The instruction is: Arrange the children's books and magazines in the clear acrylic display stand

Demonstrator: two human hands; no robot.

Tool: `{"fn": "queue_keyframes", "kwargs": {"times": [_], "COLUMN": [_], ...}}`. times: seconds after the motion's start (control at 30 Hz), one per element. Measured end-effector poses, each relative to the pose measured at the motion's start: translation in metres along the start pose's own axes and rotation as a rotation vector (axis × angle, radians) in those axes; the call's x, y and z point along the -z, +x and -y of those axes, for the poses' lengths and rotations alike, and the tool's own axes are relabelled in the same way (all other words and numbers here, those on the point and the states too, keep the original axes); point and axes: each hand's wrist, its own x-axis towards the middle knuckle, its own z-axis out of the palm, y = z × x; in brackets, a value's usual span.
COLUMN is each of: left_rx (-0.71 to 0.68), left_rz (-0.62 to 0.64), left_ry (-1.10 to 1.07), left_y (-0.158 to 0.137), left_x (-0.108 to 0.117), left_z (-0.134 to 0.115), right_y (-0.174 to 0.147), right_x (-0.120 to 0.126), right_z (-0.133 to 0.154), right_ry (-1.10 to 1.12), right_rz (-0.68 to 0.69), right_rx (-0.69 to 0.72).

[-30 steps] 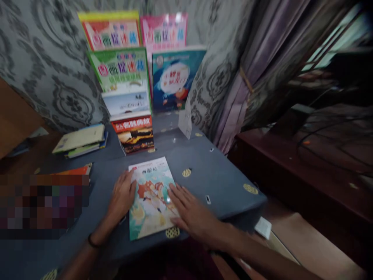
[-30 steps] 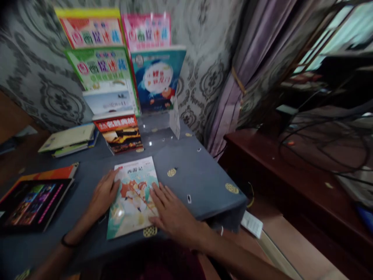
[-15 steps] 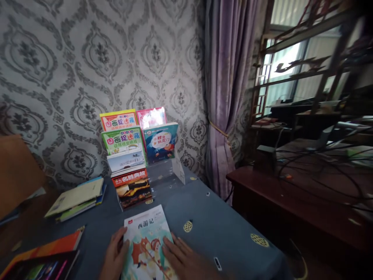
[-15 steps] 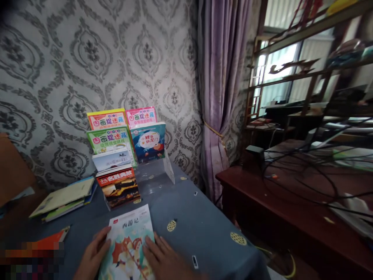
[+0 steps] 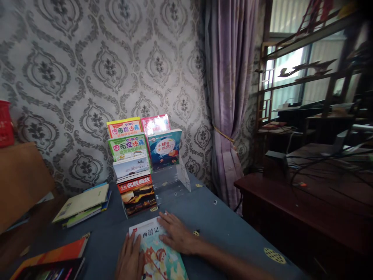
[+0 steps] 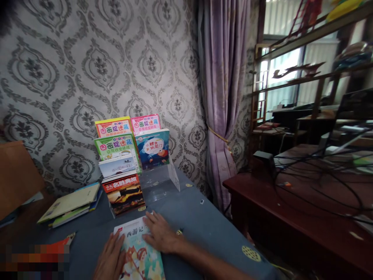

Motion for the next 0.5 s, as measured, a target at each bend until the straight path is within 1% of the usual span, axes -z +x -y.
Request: {"fn": "queue_keyframes", "kwargs": {"times": [0.1,0.2,0.27,0.3,0.37,0.4,0.43,0.5], "left_rx": [0.042,0.092,0.083,0.061,-0.003,-0.044,-0.068,-0.144], "left_rz": [0.004,-0.013,-0.014,0.003,0.069,0.120,0.144,0.199], "left_ry": [0.030,-0.008,-0.046,-0.064,-0.099,-0.107,-0.101,-0.027], "left_y": [0.004,0.008,0.009,0.011,0.015,0.018,0.021,0.030], "left_x": [-0.008,-0.019,-0.020,-0.017,0.000,0.013,0.028,0.059], "left_z": [-0.012,-0.019,-0.019,-0.018,-0.017,-0.018,-0.021,-0.029], "right_y": [0.014,0.016,0.014,0.013,0.011,0.010,0.009,0.009], "right_x": [-0.005,-0.008,-0.009,-0.010,-0.011,-0.011,-0.011,-0.011], "right_z": [-0.006,-0.006,-0.006,-0.007,-0.008,-0.009,-0.010,-0.011], "right_ry": [-0.036,-0.069,-0.085,-0.095,-0.122,-0.135,-0.143,-0.136], "right_rz": [-0.090,-0.189,-0.237,-0.259,-0.306,-0.324,-0.326,-0.300], "right_rx": [-0.016,-0.045,-0.051,-0.057,-0.074,-0.084,-0.090,-0.098]}}
